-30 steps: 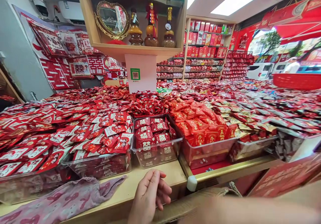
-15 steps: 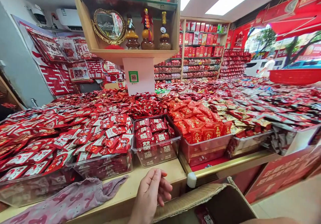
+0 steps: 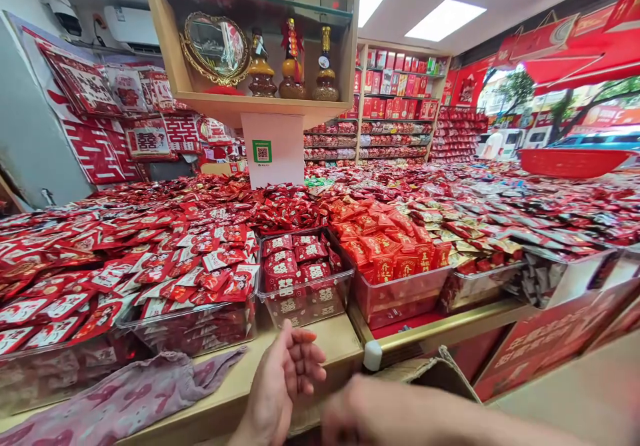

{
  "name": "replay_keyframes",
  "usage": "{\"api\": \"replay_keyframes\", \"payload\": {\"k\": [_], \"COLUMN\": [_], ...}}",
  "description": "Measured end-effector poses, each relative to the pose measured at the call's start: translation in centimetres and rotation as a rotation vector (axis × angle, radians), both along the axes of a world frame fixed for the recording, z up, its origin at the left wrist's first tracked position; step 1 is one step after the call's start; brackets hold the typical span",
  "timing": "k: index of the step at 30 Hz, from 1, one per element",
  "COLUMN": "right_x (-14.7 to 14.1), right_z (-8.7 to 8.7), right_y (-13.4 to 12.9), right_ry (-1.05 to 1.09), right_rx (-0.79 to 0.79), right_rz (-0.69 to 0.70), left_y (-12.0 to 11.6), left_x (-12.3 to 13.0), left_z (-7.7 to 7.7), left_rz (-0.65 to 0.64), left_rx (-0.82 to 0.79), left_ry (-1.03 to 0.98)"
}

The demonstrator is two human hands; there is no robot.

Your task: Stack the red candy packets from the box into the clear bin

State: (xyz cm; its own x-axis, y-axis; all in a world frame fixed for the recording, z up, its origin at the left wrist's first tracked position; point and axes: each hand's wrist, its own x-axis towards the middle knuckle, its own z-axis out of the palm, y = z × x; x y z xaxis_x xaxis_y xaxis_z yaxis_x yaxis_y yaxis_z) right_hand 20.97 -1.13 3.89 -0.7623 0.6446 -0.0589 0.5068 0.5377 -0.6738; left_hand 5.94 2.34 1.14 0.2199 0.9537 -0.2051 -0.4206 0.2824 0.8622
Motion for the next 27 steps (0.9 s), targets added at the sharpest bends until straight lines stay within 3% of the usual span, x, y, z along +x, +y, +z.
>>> {"api": "replay_keyframes", "payload": {"k": [3,6,8,10,16,19,24,27], "right_x": [0.6,0.2,-0.4,-1.0,-1.8,-1.8,-1.7,-1.4], "right_z": [0.9,0.0,-1.1,-2.0,-2.9,-2.9,-3.0,-2.9], "right_y": [2.2,3.8,4.5,5.0,5.1,4.9,5.0,4.9], "right_ry": [0.372,0.596,0.658,0.687,0.584,0.562,0.669,0.729], "right_rx": [-0.069,-0.134,-0.231,-0.233,0.094,0.167,0.087,-0.086], "right_rz": [-0.286,-0.512,-0.542,-0.568,-0.722,-0.749,-0.743,-0.680], "left_y": [-0.2,-0.5,-0.5,-0.5,-0.7,-1.0,-0.8,-0.3], "left_x": [-0.1,0.3,0.7,0.9,1.3,1.7,1.9,1.3], "left_z": [0.5,0.6,0.4,0.0,-0.9,-0.6,-0.3,-0.6], "left_rz": [-0.036,0.015,0.088,0.129,0.036,0.048,0.107,0.169], "left_rx": [-0.015,0.081,0.137,0.174,0.167,0.137,0.097,0.181], "left_ry": [-0.151,-0.063,0.107,0.252,0.423,0.469,0.406,0.378]}}
